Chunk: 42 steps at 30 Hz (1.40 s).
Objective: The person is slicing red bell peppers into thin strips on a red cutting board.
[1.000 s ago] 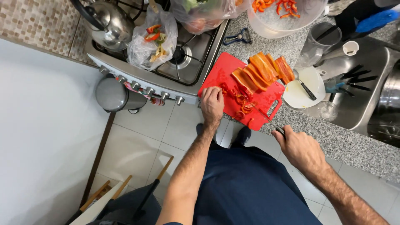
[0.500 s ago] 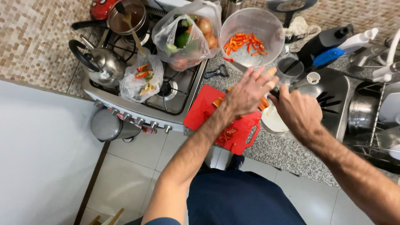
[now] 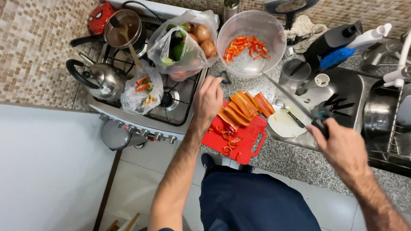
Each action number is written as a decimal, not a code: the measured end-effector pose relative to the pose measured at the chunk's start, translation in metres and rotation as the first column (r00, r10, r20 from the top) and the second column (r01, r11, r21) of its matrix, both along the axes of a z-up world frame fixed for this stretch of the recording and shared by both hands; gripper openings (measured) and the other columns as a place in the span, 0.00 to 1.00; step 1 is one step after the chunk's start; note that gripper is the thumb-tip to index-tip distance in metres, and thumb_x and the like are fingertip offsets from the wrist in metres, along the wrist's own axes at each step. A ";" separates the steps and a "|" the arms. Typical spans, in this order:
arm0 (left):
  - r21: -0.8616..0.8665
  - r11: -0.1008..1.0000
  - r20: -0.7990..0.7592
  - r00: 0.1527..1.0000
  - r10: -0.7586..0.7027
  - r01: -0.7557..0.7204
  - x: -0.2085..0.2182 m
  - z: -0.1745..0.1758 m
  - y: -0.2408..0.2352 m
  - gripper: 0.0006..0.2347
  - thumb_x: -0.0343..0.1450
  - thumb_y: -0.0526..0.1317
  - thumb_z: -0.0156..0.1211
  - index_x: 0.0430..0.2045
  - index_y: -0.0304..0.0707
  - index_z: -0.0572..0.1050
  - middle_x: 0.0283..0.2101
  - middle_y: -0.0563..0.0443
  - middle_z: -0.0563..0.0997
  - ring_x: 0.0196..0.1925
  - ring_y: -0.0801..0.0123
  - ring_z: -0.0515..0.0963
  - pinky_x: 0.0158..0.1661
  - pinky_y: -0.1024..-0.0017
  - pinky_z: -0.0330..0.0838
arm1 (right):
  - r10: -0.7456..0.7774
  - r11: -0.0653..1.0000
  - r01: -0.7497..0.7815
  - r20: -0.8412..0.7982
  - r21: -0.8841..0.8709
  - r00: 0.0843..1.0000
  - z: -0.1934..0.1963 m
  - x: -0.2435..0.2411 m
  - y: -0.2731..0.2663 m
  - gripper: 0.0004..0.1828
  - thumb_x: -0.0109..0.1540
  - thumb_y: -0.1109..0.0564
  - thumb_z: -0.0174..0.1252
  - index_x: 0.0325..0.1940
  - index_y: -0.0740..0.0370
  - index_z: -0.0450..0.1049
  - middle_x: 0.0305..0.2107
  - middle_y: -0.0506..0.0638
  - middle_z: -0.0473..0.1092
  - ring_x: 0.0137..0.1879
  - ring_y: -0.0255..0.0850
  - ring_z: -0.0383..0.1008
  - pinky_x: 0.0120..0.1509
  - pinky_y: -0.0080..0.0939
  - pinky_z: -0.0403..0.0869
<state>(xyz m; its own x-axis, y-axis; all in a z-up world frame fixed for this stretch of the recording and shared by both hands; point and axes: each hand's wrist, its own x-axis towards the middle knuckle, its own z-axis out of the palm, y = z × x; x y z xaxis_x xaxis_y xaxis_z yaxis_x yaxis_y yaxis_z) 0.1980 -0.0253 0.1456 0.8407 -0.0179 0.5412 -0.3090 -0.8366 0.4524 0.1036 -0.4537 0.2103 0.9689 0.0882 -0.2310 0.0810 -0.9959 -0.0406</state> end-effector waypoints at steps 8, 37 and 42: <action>-0.080 0.995 -0.579 0.815 0.005 -0.063 -0.128 -0.110 0.066 0.16 0.78 0.40 0.63 0.60 0.36 0.80 0.56 0.47 0.77 0.51 0.60 0.80 0.42 0.69 0.79 | -0.249 0.746 0.307 -0.180 0.591 0.952 -0.118 -0.105 0.089 0.24 0.68 0.37 0.67 0.32 0.58 0.75 0.17 0.52 0.72 0.24 0.46 0.73 0.30 0.45 0.70; 0.198 0.902 -0.384 0.877 -0.288 0.383 -0.006 -0.144 0.031 0.31 0.74 0.39 0.72 0.76 0.42 0.66 0.58 0.47 0.74 0.60 0.54 0.79 0.54 0.56 0.85 | -0.244 0.681 0.114 0.078 0.723 0.967 -0.162 -0.039 0.125 0.25 0.69 0.60 0.67 0.70 0.60 0.69 0.57 0.68 0.76 0.61 0.73 0.78 0.62 0.71 0.76; -0.088 0.947 -0.527 0.793 -0.306 0.307 -0.062 -0.161 0.072 0.12 0.80 0.44 0.64 0.57 0.46 0.80 0.54 0.51 0.77 0.62 0.53 0.81 0.58 0.58 0.81 | -0.293 0.827 0.183 0.129 0.531 0.948 -0.201 -0.150 0.047 0.19 0.73 0.39 0.68 0.53 0.55 0.75 0.35 0.54 0.72 0.44 0.57 0.81 0.48 0.54 0.78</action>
